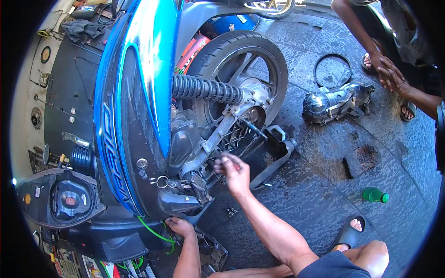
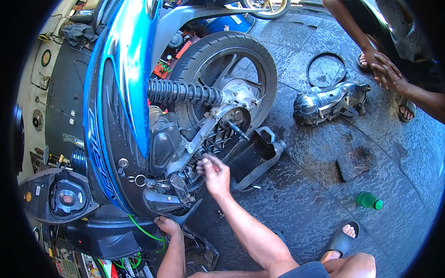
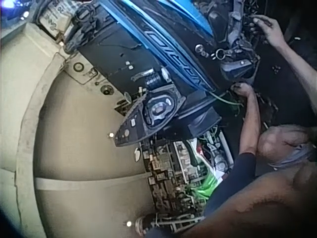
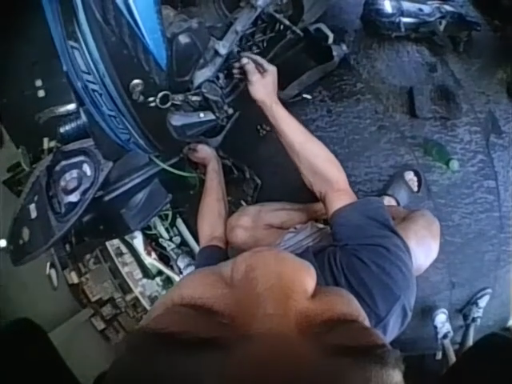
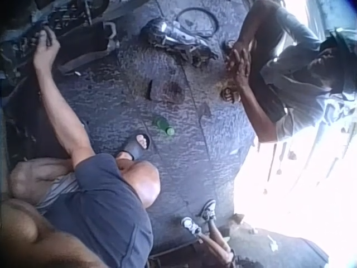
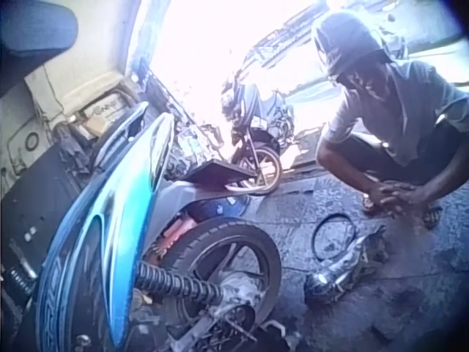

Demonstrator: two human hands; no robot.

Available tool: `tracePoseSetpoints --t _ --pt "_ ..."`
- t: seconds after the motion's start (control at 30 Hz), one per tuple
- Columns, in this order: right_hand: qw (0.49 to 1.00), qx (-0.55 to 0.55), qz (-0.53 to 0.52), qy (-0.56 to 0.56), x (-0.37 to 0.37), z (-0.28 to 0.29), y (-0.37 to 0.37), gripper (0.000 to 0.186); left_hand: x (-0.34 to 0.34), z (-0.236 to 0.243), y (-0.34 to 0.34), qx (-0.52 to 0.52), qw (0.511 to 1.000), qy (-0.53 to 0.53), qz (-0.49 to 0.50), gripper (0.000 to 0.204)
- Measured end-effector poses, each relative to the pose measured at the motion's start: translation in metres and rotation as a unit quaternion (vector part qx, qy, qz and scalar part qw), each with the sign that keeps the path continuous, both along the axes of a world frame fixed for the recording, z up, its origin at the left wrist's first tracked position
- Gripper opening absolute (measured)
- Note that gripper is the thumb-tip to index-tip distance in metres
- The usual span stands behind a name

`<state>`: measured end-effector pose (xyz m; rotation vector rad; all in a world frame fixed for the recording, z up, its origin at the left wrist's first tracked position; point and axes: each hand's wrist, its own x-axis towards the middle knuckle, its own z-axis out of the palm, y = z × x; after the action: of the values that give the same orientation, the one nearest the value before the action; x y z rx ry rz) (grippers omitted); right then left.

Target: Repairing and maintaining the rear drivetrain assembly of a blue motorcycle.

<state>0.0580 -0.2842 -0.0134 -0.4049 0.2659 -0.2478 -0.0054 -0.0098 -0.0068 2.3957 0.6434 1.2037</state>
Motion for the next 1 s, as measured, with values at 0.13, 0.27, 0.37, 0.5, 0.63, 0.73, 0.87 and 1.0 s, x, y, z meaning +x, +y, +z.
tracePoseSetpoints --t 0.13,0.27,0.37,0.5,0.63,0.73,0.87,1.0 --pt "0.99 -0.126 -0.006 0.058 0.001 0.006 0.001 0.03 0.001 0.0 0.006 -0.018 1.0 0.012 -0.011 0.039" --pt "0.958 -0.279 -0.023 0.061 0.011 0.009 0.004 0.027 0.0 -0.001 0.006 -0.018 1.0 0.016 0.0 0.041" --pt "0.91 -0.398 -0.111 0.032 0.004 0.003 0.005 0.027 -0.001 0.002 -0.002 -0.022 1.0 0.011 0.008 0.043" --pt "0.901 -0.407 -0.15 0.014 0.001 0.002 0.021 0.03 0.003 0.0 0.002 -0.022 1.0 0.001 -0.004 0.044" --pt "0.938 -0.334 -0.086 0.037 0.004 0.002 0.014 0.029 0.0 0.001 0.003 -0.034 0.999 0.027 0.001 0.04" --pt "0.947 -0.313 -0.062 0.039 0.0 0.006 0.018 0.029 0.002 -0.001 0.004 -0.026 0.999 -0.018 0.013 0.04" --pt "0.956 -0.267 -0.115 0.043 0.006 -0.003 0.014 0.029 0.003 0.001 -0.001 -0.023 1.0 -0.012 -0.014 0.04" --pt "0.964 -0.264 -0.008 0.018 0.002 0.002 0.014 0.029 0.001 0.001 0.001 -0.017 1.0 -0.018 -0.012 0.04"
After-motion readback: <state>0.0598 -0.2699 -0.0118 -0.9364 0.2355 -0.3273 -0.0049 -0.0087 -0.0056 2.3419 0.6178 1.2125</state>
